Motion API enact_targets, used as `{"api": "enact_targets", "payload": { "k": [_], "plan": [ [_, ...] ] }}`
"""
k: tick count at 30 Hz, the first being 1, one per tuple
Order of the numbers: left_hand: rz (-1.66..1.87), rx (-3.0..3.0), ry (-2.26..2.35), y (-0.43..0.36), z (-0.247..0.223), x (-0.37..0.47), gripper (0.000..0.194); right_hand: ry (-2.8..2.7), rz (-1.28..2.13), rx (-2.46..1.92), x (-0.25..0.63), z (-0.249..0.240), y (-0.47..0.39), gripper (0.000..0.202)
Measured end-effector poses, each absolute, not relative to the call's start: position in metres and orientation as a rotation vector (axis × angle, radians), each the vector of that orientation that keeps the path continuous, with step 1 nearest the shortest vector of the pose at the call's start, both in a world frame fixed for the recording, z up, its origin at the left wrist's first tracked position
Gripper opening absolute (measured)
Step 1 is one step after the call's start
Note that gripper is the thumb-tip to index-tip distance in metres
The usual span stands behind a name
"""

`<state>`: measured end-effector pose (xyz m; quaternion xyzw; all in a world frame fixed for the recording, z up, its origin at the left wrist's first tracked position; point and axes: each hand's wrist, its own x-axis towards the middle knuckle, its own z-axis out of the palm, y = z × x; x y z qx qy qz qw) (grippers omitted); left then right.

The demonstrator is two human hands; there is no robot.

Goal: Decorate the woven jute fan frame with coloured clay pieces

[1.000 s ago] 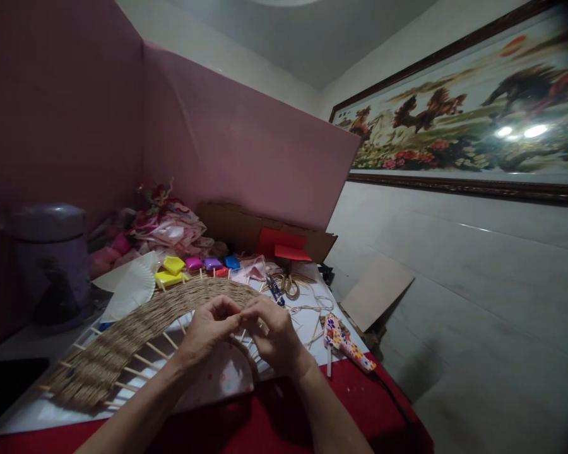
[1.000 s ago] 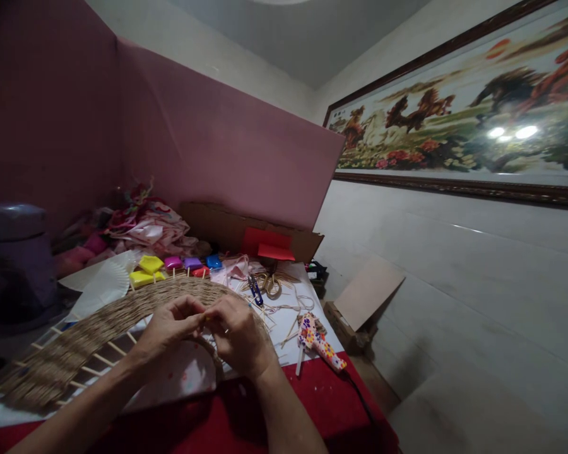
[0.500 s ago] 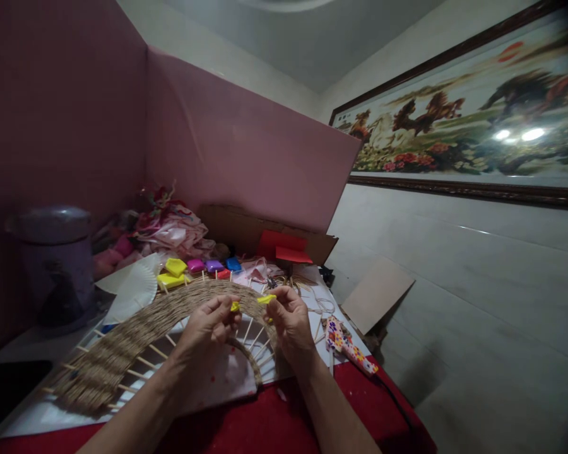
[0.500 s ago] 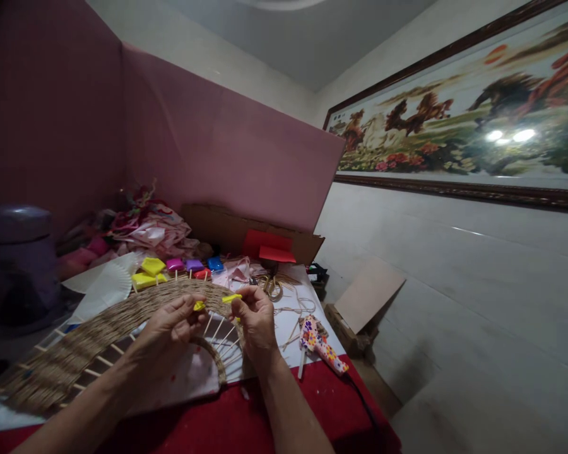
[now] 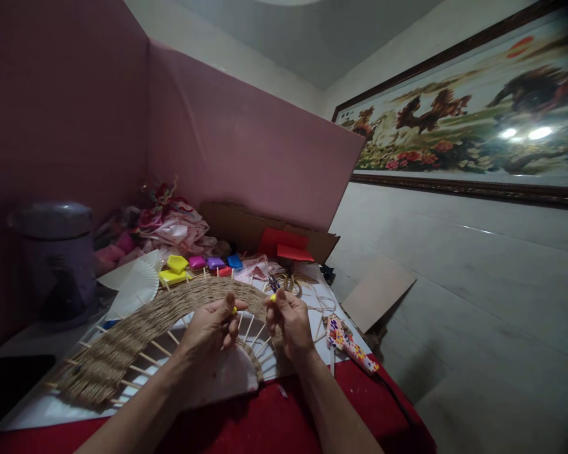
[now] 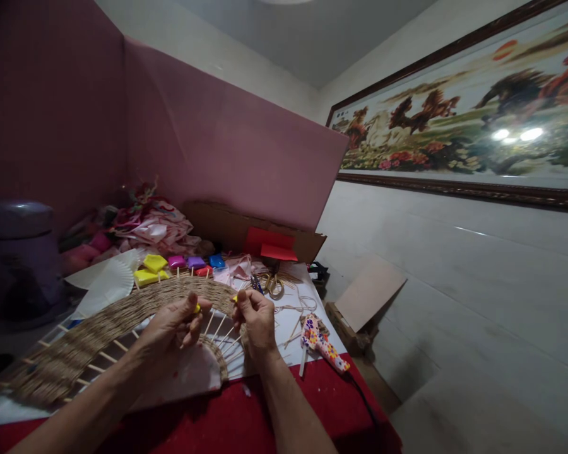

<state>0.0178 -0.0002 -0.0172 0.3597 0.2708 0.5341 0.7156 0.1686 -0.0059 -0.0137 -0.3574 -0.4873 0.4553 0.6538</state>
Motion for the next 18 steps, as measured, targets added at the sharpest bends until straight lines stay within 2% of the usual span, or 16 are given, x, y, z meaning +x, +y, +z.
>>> {"api": "enact_targets", "payload": {
  "k": [2, 6, 8, 12, 14, 18],
  "plan": [
    [1.192, 0.804, 0.595, -0.0002, -0.018, 0.0186, 0.039, -1.053, 1.139, -0.789, 0.1695, -0.0135, -0.0053, 0.042],
    [1.245, 0.831, 0.537, -0.0009, -0.0193, 0.0202, 0.043, -1.024, 1.3, -0.664, 0.1694, -0.0095, -0.0063, 0.034],
    [1.278, 0.86, 0.569, -0.0022, -0.0187, 0.0207, 0.047, -1.037, 1.303, -0.632, 0.1693, -0.0086, -0.007, 0.039],
    [1.29, 0.896, 0.636, -0.0048, -0.0166, 0.0213, 0.031, -1.096, 1.279, -0.646, 0.1692, -0.0117, -0.0078, 0.034],
    [1.268, 0.893, 0.634, -0.0054, -0.0161, 0.0218, 0.034, -1.102, 1.296, -0.648, 0.1686, -0.013, -0.0084, 0.037],
    [1.301, 0.954, 0.617, -0.0059, -0.0178, 0.0237, 0.038, -1.106, 1.294, -0.629, 0.1661, -0.012, -0.0109, 0.029]
  ]
}}
